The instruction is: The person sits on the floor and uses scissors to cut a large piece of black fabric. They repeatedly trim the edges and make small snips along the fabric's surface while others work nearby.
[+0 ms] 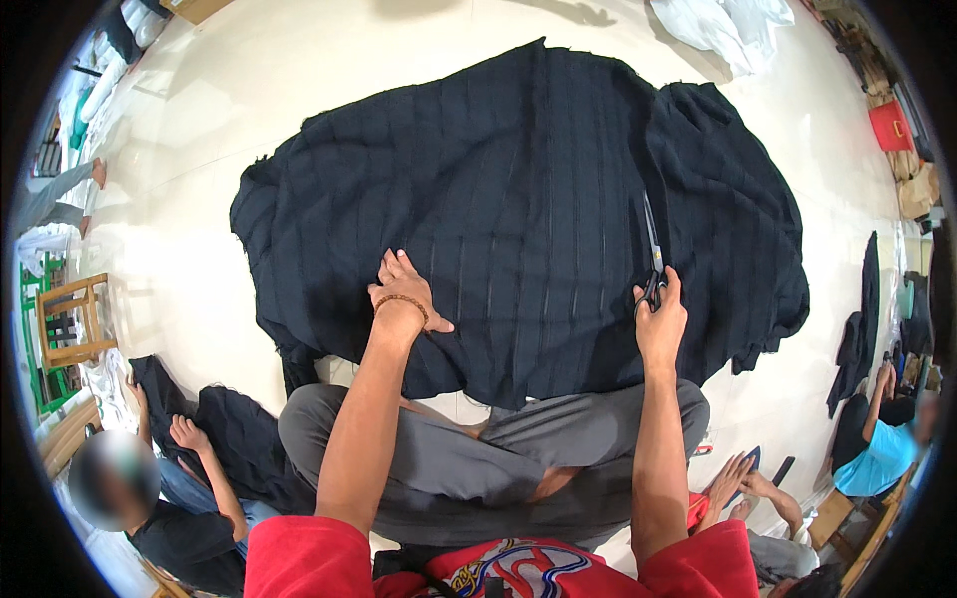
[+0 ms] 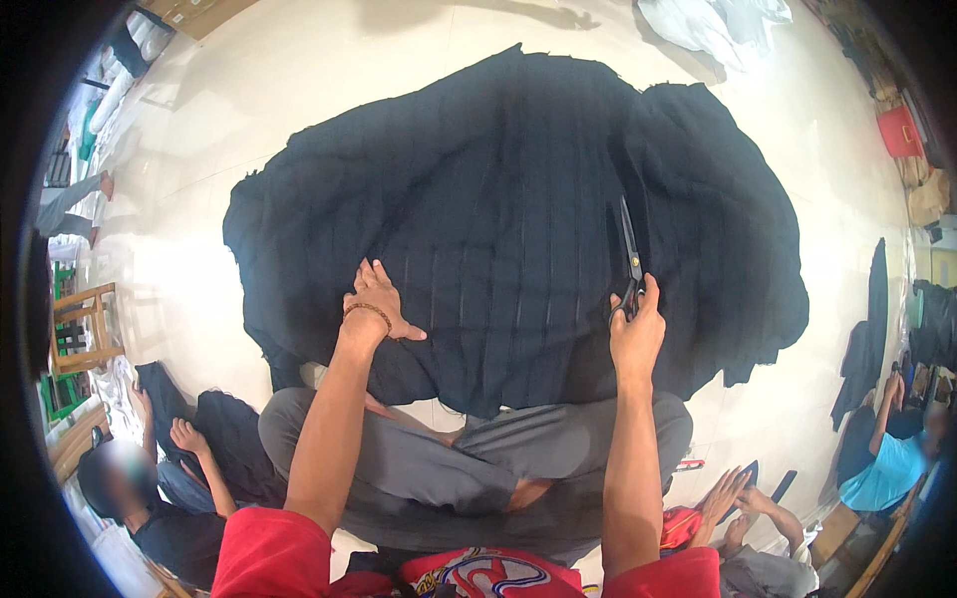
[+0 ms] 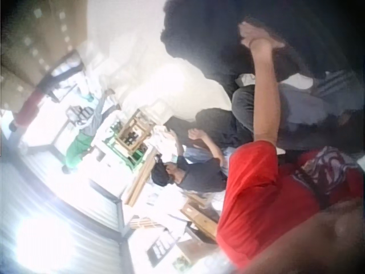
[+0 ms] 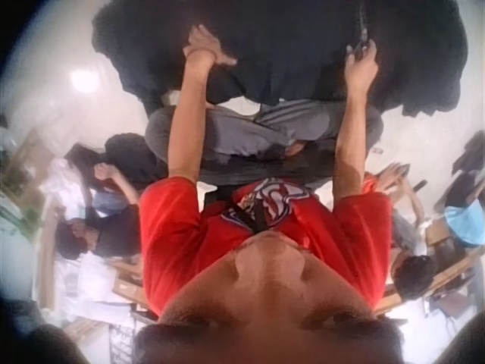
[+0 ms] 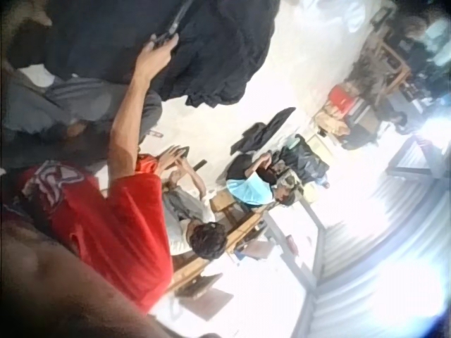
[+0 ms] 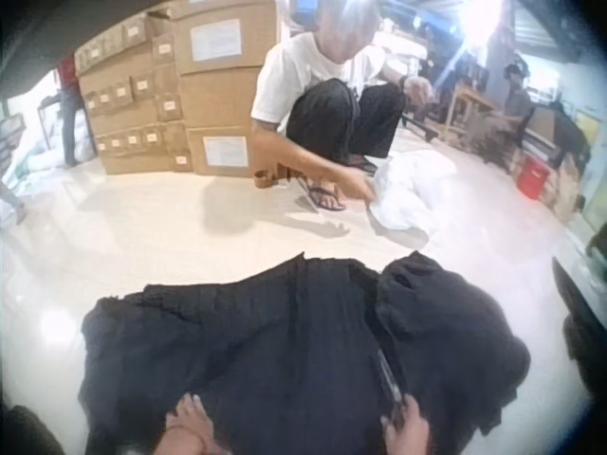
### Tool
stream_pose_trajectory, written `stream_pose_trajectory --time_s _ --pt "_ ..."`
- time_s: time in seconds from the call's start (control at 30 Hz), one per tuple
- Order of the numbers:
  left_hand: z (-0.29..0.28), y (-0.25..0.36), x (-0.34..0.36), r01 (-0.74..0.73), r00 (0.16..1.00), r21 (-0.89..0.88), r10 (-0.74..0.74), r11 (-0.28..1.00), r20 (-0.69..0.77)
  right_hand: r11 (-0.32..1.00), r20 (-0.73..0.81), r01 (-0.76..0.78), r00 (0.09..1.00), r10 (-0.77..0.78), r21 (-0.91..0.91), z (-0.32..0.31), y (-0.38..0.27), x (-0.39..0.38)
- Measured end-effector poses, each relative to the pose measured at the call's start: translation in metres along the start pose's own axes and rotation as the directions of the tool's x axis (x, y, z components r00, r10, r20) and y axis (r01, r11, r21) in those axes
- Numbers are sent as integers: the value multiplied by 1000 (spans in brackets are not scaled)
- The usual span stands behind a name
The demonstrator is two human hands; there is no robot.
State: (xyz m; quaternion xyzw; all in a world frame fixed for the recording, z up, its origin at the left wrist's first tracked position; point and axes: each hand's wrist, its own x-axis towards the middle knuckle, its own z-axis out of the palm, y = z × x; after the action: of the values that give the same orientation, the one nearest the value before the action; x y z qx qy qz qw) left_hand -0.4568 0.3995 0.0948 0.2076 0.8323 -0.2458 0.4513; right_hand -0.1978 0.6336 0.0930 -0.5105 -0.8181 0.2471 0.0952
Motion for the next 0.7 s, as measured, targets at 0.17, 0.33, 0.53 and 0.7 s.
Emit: stream_pose_trajectory --time_s 0.17,0.33,0.53,0.7 --pt "-13 16 -23 -171 883 -275 24 946 -468 979 -54 -18 998 30 203 -3 0 -4" --pt "-15 58 6 -694 599 -462 86 551 -796 666 239 -296 955 179 685 -5 -18 -14" --pt "-39 84 60 -825 270 -167 116 539 -956 306 529 -551 833 160 776 4 -22 -35" --pt "-43 86 72 -723 337 -132 179 679 -924 466 506 -532 841 192 707 19 -36 -30"
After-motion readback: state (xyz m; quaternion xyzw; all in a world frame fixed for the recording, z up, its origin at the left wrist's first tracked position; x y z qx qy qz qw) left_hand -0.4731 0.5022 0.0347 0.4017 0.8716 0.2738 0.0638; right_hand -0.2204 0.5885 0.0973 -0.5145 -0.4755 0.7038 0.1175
